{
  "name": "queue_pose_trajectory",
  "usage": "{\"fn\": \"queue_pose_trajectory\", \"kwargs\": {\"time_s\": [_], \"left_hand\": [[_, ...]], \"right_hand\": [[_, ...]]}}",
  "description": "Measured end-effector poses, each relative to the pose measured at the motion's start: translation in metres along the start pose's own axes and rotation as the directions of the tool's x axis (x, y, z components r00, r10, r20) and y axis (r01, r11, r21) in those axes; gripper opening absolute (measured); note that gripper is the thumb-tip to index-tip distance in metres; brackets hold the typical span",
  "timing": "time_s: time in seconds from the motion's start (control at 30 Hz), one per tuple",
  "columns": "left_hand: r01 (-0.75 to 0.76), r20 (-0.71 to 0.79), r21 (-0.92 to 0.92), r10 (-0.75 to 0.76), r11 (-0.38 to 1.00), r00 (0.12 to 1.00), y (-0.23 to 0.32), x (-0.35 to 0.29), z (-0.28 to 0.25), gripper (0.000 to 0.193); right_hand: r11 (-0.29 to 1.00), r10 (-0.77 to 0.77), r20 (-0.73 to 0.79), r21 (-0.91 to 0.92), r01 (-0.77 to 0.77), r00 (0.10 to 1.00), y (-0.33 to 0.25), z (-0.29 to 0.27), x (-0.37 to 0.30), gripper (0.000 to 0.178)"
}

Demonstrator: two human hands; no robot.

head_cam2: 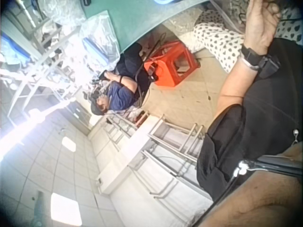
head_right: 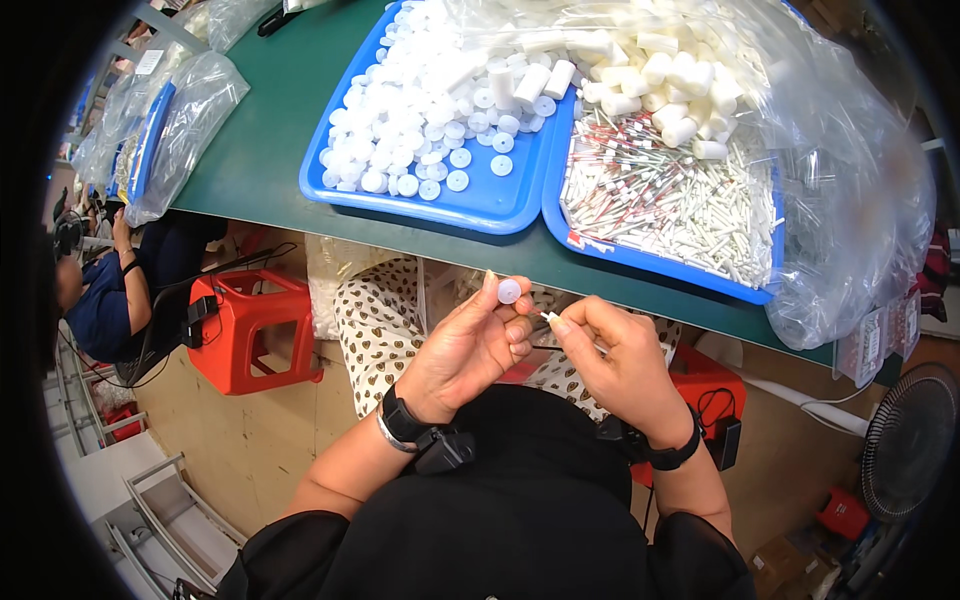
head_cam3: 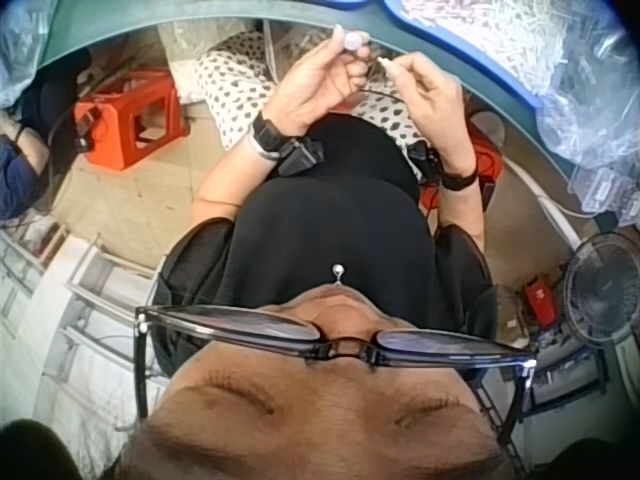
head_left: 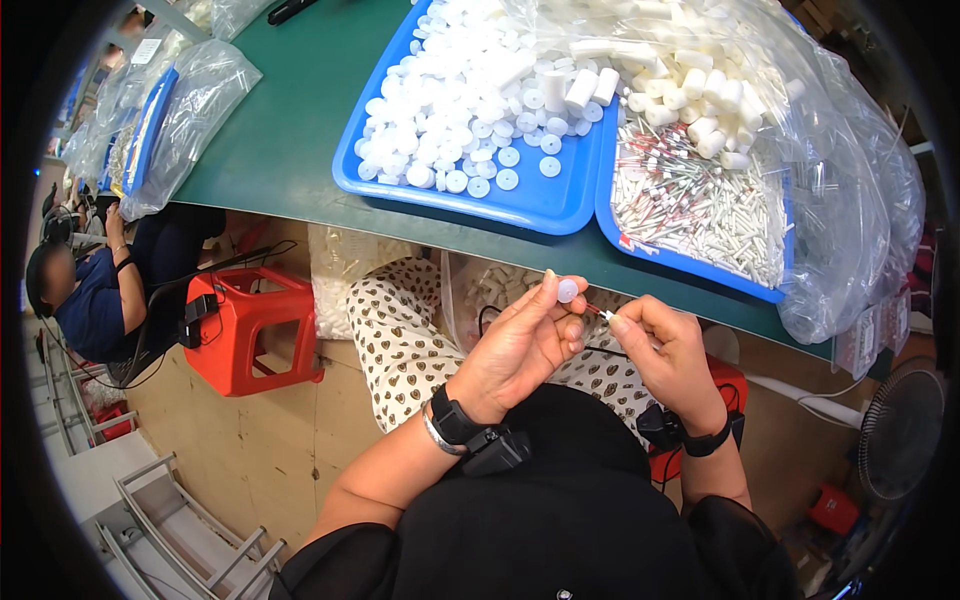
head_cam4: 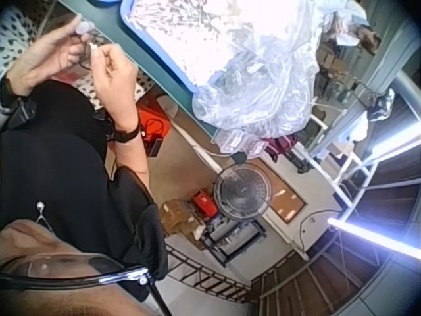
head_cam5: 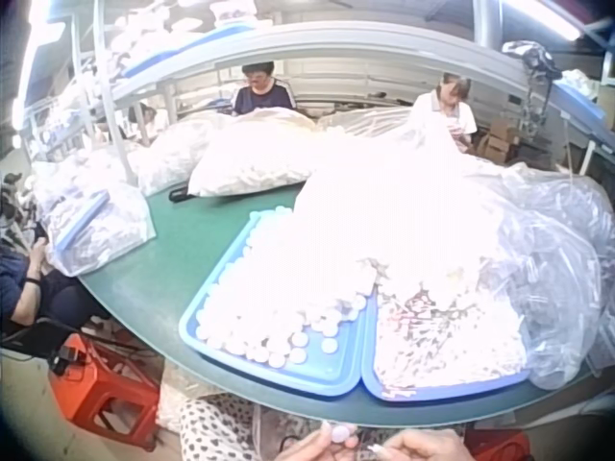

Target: The person sits at a green table and repeatedly picks up small white plastic caps and thin metal rods. They insert the rods into the caps and place the assembled units into a blue tray. The process is repetitive and involves handling small parts by hand.

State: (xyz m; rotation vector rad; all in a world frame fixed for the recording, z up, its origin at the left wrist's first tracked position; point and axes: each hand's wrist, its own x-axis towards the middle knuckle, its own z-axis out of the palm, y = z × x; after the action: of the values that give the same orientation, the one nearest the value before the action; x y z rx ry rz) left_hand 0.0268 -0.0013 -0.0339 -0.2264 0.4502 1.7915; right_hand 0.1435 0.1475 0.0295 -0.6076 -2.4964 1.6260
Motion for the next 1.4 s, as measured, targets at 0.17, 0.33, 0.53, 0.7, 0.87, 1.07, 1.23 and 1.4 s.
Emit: {"fn": "queue_pose_trajectory", "kwargs": {"time_s": [0.17,0.33,0.53,0.7,0.87,1.07,1.23,1.4], "left_hand": [[0.003,0.002,-0.02,-0.003,1.0,1.0,0.001,0.0,-0.001,0.035],[0.011,0.019,-0.015,-0.01,1.0,1.0,0.001,0.0,-0.002,0.034],[-0.048,-0.017,0.089,0.05,0.995,0.999,0.0,0.0,-0.001,0.03],[-0.059,-0.009,0.203,0.062,0.977,0.998,-0.007,0.0,-0.001,0.029],[0.007,0.028,0.156,-0.011,0.988,1.0,-0.013,-0.001,-0.001,0.029],[0.086,-0.007,0.075,-0.085,0.994,0.996,-0.021,0.0,-0.004,0.029],[0.044,-0.034,0.139,-0.04,0.989,0.999,-0.021,0.004,-0.003,0.029],[-0.06,-0.1,0.207,0.082,0.976,0.992,-0.011,-0.002,0.004,0.029]], "right_hand": [[1.0,0.0,-0.015,-0.023,-0.001,1.0,0.001,0.0,0.002,0.015],[1.0,0.023,-0.031,0.017,-0.023,0.999,0.006,0.001,0.003,0.015],[0.956,-0.186,-0.061,-0.241,0.166,0.981,0.006,0.004,0.004,0.01],[0.874,-0.327,-0.062,-0.399,0.277,0.943,0.003,0.008,0.007,0.009],[0.803,-0.45,-0.115,-0.487,0.344,0.886,0.012,0.02,0.006,0.007],[0.889,-0.388,-0.119,-0.31,0.337,0.914,0.023,0.022,0.008,0.006],[0.794,-0.457,-0.047,-0.473,0.383,0.888,0.019,0.016,0.008,0.007],[0.748,-0.456,-0.049,-0.561,0.353,0.888,0.004,-0.022,0.005,0.011]]}}
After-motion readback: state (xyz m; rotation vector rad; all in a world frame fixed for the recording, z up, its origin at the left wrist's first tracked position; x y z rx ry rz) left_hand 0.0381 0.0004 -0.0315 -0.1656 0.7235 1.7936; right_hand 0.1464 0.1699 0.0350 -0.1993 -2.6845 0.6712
